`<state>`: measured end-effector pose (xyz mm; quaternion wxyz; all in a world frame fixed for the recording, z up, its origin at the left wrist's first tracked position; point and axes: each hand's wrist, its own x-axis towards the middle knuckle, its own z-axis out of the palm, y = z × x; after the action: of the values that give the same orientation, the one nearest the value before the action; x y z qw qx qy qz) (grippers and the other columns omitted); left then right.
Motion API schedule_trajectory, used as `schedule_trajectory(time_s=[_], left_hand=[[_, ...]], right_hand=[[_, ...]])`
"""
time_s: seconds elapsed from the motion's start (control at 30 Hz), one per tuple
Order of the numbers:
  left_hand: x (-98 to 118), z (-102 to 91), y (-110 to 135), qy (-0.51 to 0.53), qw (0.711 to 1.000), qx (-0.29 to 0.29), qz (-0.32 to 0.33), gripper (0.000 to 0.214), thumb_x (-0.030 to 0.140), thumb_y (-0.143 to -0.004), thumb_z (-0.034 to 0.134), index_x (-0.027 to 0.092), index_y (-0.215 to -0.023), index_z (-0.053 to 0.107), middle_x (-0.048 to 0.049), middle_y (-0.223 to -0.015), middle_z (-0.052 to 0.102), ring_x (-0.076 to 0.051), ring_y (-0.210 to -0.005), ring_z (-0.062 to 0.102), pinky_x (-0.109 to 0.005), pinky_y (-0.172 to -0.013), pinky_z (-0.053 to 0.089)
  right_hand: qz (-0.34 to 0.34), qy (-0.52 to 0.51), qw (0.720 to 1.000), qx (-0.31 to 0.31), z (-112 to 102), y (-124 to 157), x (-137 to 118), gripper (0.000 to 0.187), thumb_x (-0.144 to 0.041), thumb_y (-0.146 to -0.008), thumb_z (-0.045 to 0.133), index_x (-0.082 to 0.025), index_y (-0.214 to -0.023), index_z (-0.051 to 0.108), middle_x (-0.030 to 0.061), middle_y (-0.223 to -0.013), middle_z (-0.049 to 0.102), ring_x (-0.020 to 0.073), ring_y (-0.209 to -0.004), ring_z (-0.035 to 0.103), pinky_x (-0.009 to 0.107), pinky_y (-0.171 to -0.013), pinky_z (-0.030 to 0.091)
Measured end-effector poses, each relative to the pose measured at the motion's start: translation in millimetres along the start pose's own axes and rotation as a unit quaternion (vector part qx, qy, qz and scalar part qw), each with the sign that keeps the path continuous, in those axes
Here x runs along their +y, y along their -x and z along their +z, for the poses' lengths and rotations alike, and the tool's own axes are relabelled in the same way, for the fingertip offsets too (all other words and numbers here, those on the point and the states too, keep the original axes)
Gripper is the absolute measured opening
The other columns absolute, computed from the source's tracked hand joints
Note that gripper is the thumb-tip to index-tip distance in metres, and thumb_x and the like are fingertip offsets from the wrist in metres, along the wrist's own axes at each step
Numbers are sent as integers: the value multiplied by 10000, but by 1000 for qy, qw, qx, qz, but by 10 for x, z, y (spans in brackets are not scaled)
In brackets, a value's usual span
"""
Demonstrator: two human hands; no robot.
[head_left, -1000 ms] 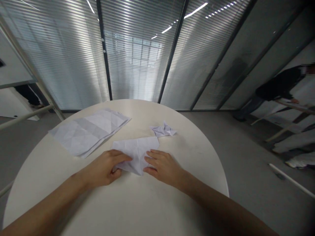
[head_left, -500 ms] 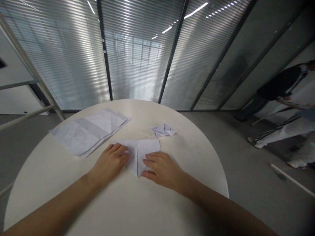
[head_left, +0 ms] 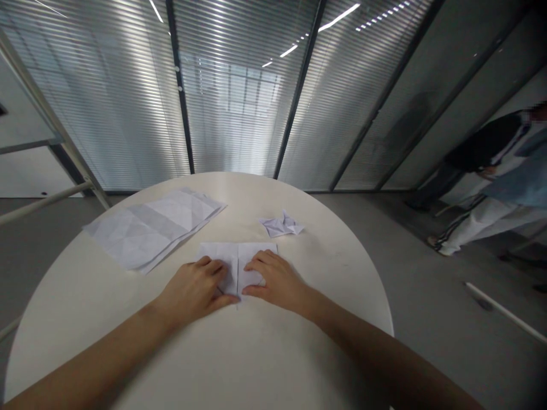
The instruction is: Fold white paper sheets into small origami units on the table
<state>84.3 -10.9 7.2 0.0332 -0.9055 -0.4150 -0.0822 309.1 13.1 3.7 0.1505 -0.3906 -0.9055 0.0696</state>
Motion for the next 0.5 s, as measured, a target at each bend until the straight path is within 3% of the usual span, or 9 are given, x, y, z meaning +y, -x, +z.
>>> schedule_trajectory(time_s=[0.17, 0.27, 0.37, 0.5], left_hand=[[-230, 92, -39, 61, 997, 46, -6, 295, 437, -908, 448, 242, -934, 669, -44, -961, 639, -187, -890, 584, -311, -788, 477], [-313, 136, -63, 108, 992, 63, -29, 261, 439, -862, 532, 226, -954, 651, -52, -979, 622, -192, -914, 571, -311, -815, 471], [-346, 162, -83, 145, 986, 56, -61, 304, 470, -818, 575, 200, -952, 613, -57, -971, 591, -200, -900, 566, -323, -791, 469], [-378, 183, -113, 181, 980, 30, -79, 308, 482, -794, 592, 199, -918, 589, -40, -965, 552, -180, -851, 580, -299, -743, 466]], right_hand=[[0, -27, 1000, -12, -26, -60, 68, 246, -355, -790, 667, -194, -960, 591, 42, -997, 597, 185, -981, 533, 318, -890, 409], [3, -29, 999, -35, -63, -118, 137, 227, -332, -797, 662, -188, -953, 583, 38, -972, 594, 174, -944, 555, 303, -857, 424], [33, -28, 998, -53, -67, -192, 226, 351, -406, -759, 688, -186, -1007, 573, 51, -1021, 584, 174, -889, 583, 307, -802, 450], [34, -36, 998, -24, -9, -270, 331, 666, -470, -689, 728, -180, -1235, 479, 107, -1242, 523, 231, -1096, 541, 360, -926, 421]])
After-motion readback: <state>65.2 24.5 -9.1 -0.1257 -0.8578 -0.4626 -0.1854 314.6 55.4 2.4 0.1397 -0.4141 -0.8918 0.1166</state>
